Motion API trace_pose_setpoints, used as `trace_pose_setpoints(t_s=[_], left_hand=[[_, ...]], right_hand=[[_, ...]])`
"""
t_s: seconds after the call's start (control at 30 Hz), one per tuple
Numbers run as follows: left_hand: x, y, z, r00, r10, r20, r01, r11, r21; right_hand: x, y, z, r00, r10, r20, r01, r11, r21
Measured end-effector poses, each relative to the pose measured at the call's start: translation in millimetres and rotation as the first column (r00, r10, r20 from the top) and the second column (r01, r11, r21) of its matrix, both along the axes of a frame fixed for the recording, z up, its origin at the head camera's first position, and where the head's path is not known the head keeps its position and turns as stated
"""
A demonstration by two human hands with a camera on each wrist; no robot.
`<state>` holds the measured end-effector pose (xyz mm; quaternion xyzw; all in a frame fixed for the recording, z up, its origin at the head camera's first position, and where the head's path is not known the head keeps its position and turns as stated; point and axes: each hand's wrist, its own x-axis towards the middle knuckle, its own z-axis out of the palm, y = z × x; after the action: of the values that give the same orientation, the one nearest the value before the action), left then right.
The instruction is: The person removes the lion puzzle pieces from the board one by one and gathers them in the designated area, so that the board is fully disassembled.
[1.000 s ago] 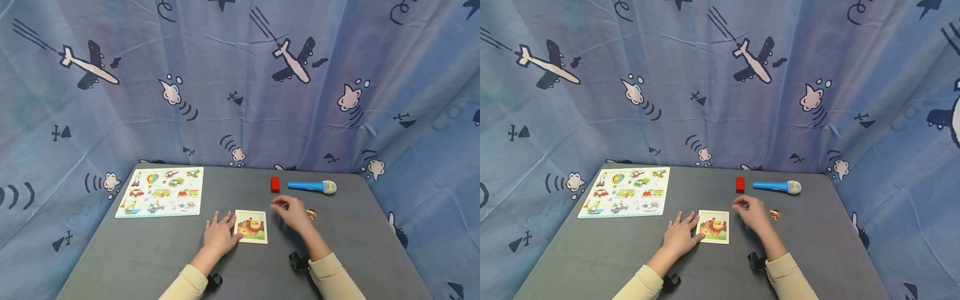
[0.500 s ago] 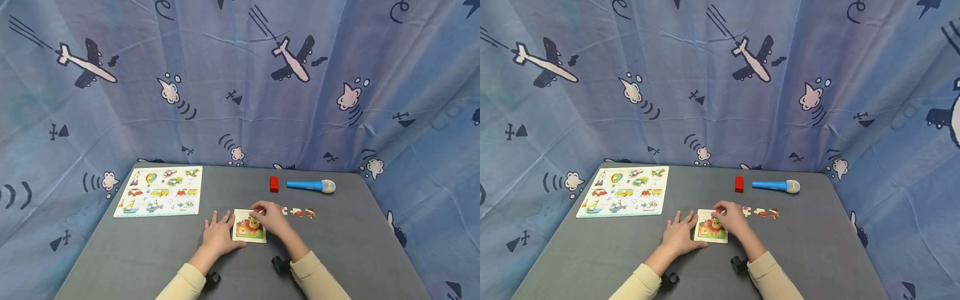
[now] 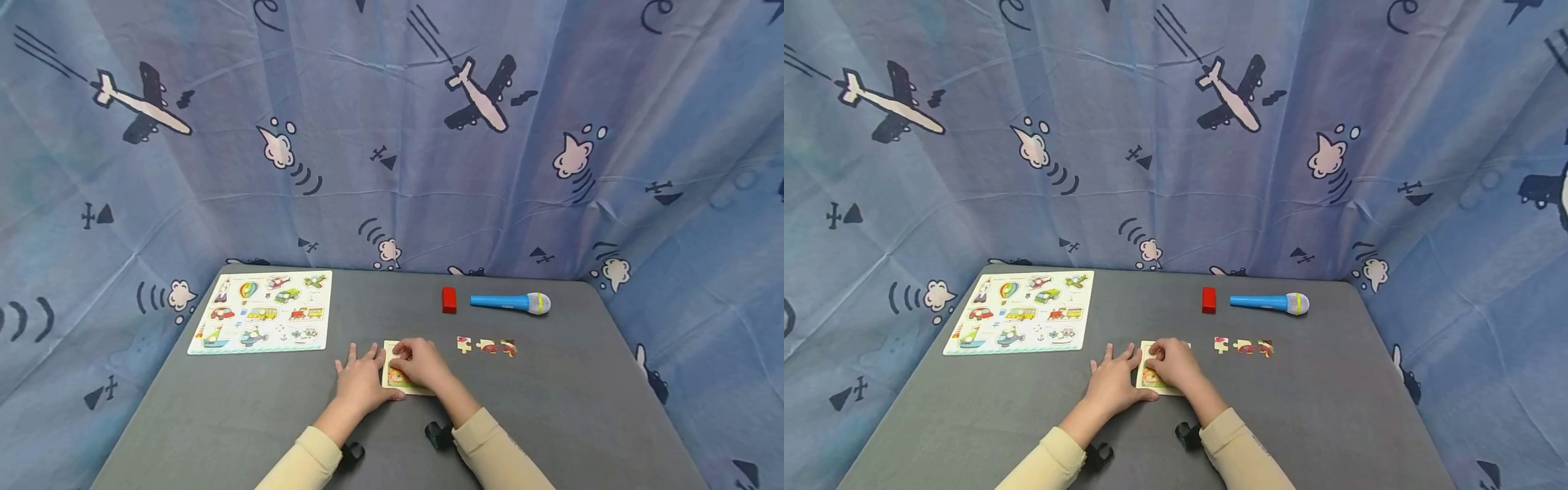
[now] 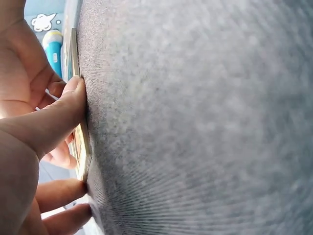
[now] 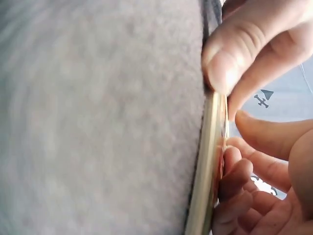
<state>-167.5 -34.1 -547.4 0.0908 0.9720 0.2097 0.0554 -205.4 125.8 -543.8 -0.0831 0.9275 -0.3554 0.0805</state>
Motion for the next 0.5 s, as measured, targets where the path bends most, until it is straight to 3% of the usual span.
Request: trace_pose_setpoints(t_s=[0.23,0.5], left_hand=[[0.4,2.4,1.9,1.0,0.002,-0.01,-0.003,0.999,-0.035],[0.2,2.1,1.2,0.998,0.009,-0.062,-0.013,0.998,-0.063]], right_hand=[[1.2,-1.0,-2.2,1.0,0.026,-0.011,-0.026,1.0,-0.011],[1.3,-0.5,-5.4,1.0,-0.005,0.02,0.006,0.999,-0.052]])
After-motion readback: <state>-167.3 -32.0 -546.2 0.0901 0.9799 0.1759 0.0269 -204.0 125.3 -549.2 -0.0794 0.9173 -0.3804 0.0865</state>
